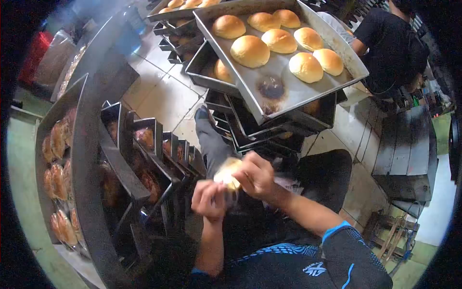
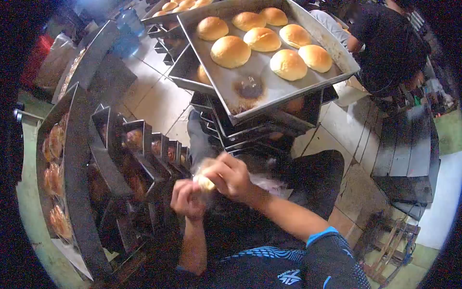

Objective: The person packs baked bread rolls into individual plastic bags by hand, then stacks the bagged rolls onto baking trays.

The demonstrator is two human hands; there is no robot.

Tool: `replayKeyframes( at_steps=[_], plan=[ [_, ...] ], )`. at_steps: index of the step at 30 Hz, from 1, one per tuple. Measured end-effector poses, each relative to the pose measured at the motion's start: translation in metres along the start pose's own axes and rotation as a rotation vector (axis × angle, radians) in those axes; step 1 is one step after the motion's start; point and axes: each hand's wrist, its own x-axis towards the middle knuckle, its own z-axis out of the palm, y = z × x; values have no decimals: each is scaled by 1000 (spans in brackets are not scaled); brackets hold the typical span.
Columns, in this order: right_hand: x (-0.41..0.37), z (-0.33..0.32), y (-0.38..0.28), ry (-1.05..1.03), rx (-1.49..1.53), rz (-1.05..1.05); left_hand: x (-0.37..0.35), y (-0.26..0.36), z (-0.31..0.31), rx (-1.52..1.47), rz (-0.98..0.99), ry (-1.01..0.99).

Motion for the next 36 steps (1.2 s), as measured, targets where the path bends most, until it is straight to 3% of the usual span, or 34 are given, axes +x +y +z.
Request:
replayKeyframes(
  at_steps=[1,3,4,8,9,11,12,13,14,15,17,19,21,22,25,27,29,31,32,33,35,36],
  plan=[
    [12,7,6,4,-31,-56,8,-1,7,57,36,28],
    [26,3,16,236,20,419,12,-10,-3,-18,-549,127],
    [20,0,5,231,-125,375,8,-2,-9,-103,-612,135],
    [-71,-6,-31,84,-148,636,-48,34,-67,-149,-1001,-98],
    [-98,-7,-32,38,-152,705,-75,36,-73,-61,-1002,-121],
    [-140,-11,-25,-131,-164,903,-97,52,-77,142,-803,-176],
    [-139,-22,-23,-219,-168,851,-98,52,-79,227,-544,-197],
    [-122,-32,-27,-304,-171,791,-91,59,-79,153,-624,-164],
    [-104,-40,-35,-223,-173,756,-82,69,-80,78,-701,-121],
    [-82,-47,-39,-120,-377,581,-70,77,-78,1,-772,-68],
    [-45,-57,-52,-153,-275,423,-38,67,-77,-37,-824,-61],
    [-14,-43,-60,-358,-219,86,-11,51,-75,-42,-872,-125],
    [-18,-18,-55,-634,-493,61,-3,24,-73,-60,-948,-186],
    [-13,-13,-48,-646,-433,103,6,16,-64,-66,-982,-221],
    [22,-46,-66,-558,9,452,26,28,-52,-390,-910,56],
    [50,-81,-84,-406,149,470,10,13,-44,-328,-827,-3],
    [77,-113,-99,-170,530,693,-10,12,-6,-325,-688,-32],
    [103,-123,-81,145,474,441,13,56,27,-223,-817,-562],
    [118,-140,-67,103,300,527,0,57,49,-54,-588,-656],
    [140,-144,-56,78,6,449,-19,49,73,120,-353,-739],
    [145,-153,-33,64,-872,-13,-65,29,106,268,-381,-903],
    [140,-150,-42,107,-820,-16,-71,25,109,236,-566,-1113]
  ],
)
